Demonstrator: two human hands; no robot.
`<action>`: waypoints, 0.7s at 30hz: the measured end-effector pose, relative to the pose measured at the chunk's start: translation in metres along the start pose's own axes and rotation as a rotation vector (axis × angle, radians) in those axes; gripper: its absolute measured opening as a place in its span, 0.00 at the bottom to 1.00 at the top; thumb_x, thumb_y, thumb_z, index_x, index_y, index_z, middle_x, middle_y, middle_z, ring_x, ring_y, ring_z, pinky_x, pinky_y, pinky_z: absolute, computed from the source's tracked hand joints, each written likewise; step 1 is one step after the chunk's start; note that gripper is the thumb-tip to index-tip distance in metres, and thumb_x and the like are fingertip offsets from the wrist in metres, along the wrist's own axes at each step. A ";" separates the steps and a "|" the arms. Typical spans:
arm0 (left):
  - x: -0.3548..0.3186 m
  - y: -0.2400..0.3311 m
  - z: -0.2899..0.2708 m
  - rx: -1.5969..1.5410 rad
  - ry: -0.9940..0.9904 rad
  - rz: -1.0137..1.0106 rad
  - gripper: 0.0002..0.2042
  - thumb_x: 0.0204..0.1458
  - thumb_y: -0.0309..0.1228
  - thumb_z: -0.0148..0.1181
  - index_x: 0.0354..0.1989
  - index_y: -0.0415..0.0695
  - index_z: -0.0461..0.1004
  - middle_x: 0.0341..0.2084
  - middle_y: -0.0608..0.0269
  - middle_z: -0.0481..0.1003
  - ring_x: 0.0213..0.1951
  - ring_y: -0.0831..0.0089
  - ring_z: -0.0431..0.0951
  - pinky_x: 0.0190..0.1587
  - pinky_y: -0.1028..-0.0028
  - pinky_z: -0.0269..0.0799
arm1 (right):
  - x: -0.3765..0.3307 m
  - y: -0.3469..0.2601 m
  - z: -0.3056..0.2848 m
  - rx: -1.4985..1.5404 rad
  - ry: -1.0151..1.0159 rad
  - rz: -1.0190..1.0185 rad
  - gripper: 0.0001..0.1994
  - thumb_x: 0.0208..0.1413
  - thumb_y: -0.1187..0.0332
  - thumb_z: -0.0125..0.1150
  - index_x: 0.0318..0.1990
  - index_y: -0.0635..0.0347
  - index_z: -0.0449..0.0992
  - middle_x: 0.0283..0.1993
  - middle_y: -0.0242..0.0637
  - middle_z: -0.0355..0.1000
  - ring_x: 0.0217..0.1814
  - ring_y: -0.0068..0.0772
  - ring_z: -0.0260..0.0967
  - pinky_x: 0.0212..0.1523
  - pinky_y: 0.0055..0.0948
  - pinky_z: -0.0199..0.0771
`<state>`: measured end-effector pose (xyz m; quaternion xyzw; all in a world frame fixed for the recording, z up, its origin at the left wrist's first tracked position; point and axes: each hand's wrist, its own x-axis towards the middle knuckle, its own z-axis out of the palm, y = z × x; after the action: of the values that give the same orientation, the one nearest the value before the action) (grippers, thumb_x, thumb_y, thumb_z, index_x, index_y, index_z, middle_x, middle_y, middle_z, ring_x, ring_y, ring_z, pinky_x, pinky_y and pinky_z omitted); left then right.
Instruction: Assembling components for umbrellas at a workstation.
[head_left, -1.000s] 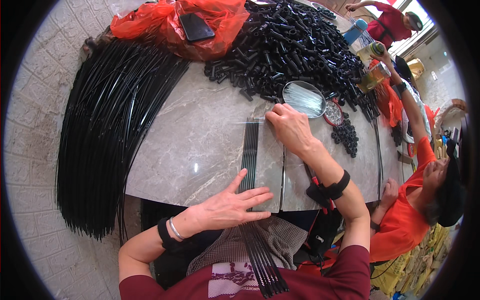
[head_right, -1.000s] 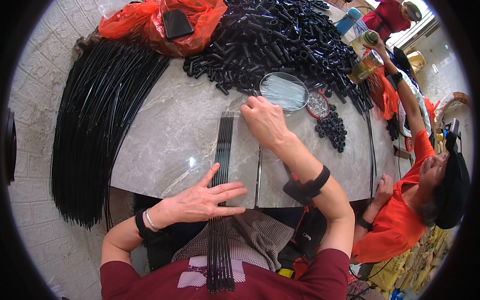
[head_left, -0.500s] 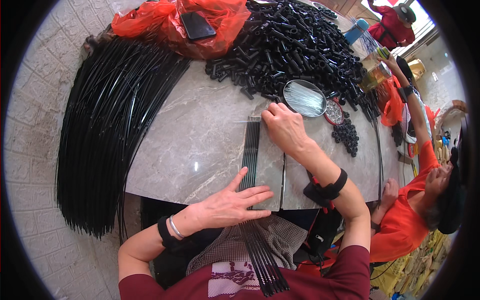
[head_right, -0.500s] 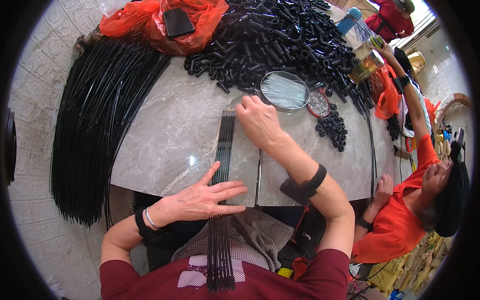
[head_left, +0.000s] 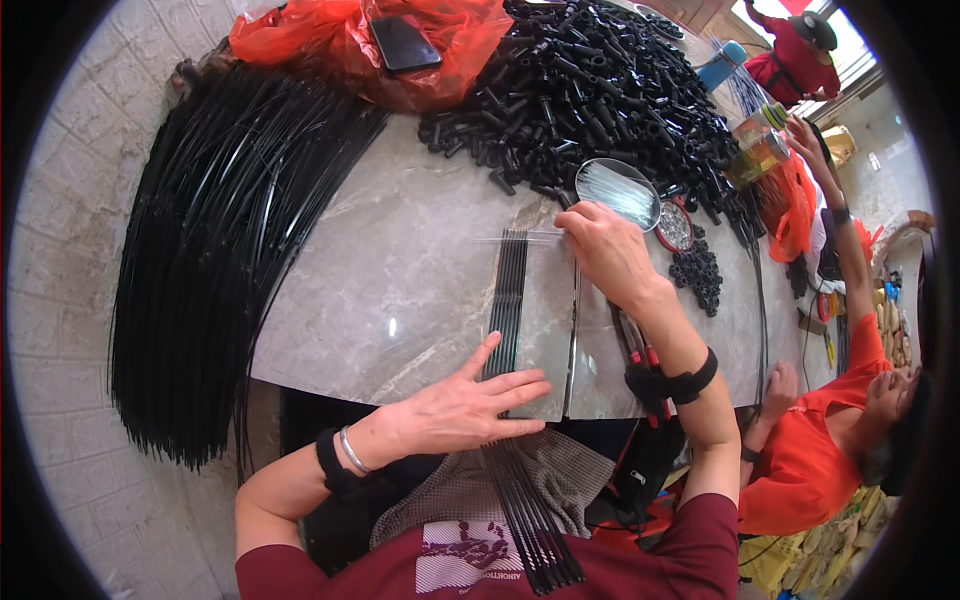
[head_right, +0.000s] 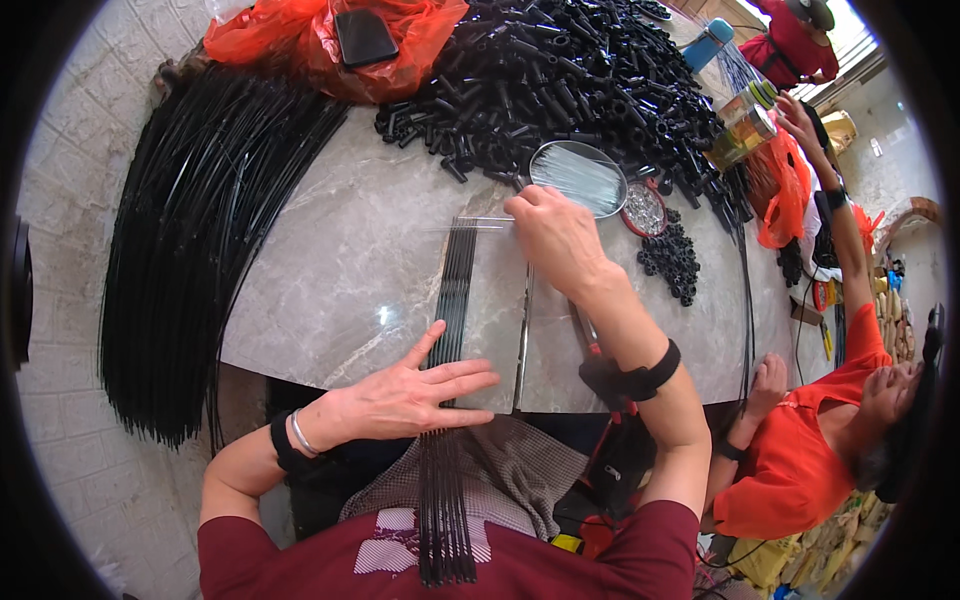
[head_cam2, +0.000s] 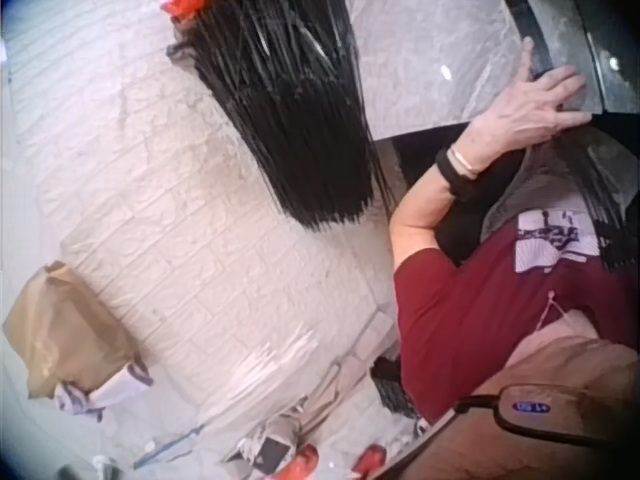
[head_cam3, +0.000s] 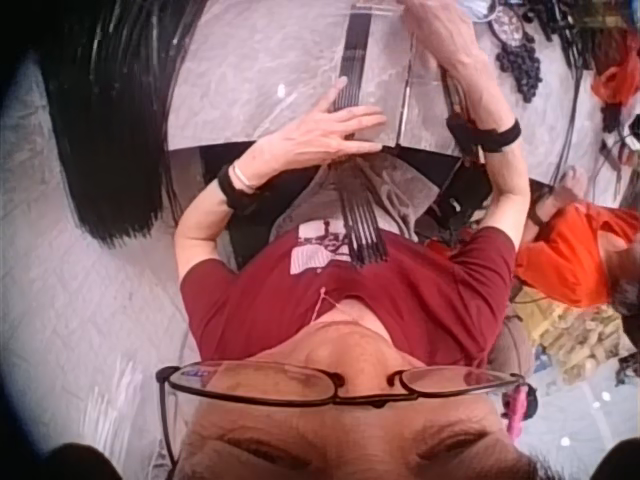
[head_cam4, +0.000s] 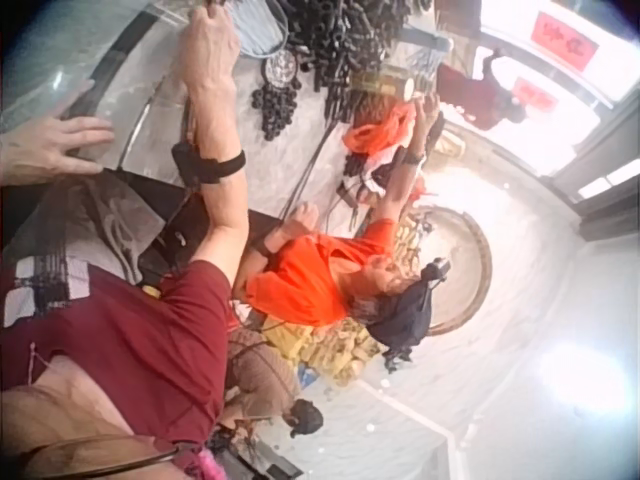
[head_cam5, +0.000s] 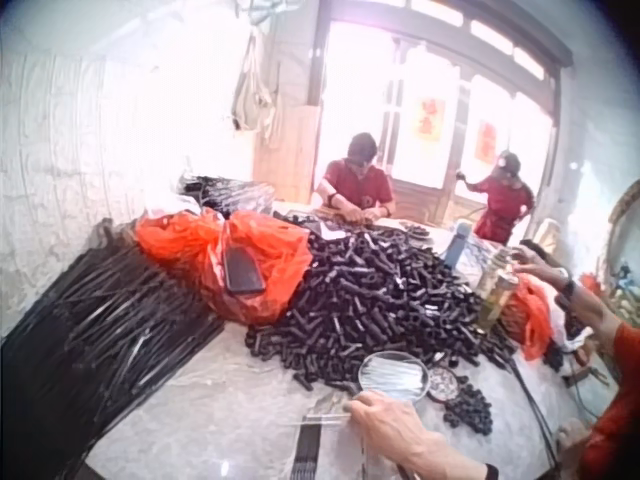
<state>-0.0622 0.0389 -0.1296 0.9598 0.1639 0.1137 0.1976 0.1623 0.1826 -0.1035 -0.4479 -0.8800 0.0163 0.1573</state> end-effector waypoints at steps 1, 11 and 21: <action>-0.001 0.000 0.001 0.010 -0.003 -0.008 0.25 0.46 0.28 0.57 0.56 0.58 0.68 0.62 0.59 0.59 0.67 0.69 0.56 0.65 0.34 0.36 | -0.002 0.001 -0.003 -0.044 -0.039 -0.011 0.08 0.49 0.75 0.56 0.38 0.59 0.76 0.40 0.35 0.74 0.44 0.40 0.72 0.41 0.35 0.73; 0.000 0.000 0.003 0.009 0.000 -0.010 0.25 0.47 0.28 0.57 0.56 0.61 0.68 0.62 0.61 0.59 0.66 0.69 0.58 0.64 0.33 0.35 | 0.005 0.007 0.002 -0.225 -0.129 -0.158 0.02 0.44 0.76 0.55 0.28 0.61 0.71 0.31 0.36 0.70 0.40 0.39 0.70 0.36 0.34 0.74; -0.001 0.000 0.004 0.015 0.022 -0.013 0.24 0.48 0.29 0.56 0.56 0.59 0.68 0.61 0.61 0.60 0.66 0.70 0.57 0.65 0.34 0.36 | 0.014 0.007 0.008 -0.231 -0.072 -0.253 0.01 0.44 0.74 0.56 0.26 0.60 0.72 0.29 0.36 0.70 0.38 0.37 0.70 0.35 0.34 0.74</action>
<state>-0.0621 0.0375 -0.1333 0.9589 0.1732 0.1219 0.1890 0.1580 0.1989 -0.1089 -0.3480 -0.9304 -0.0888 0.0738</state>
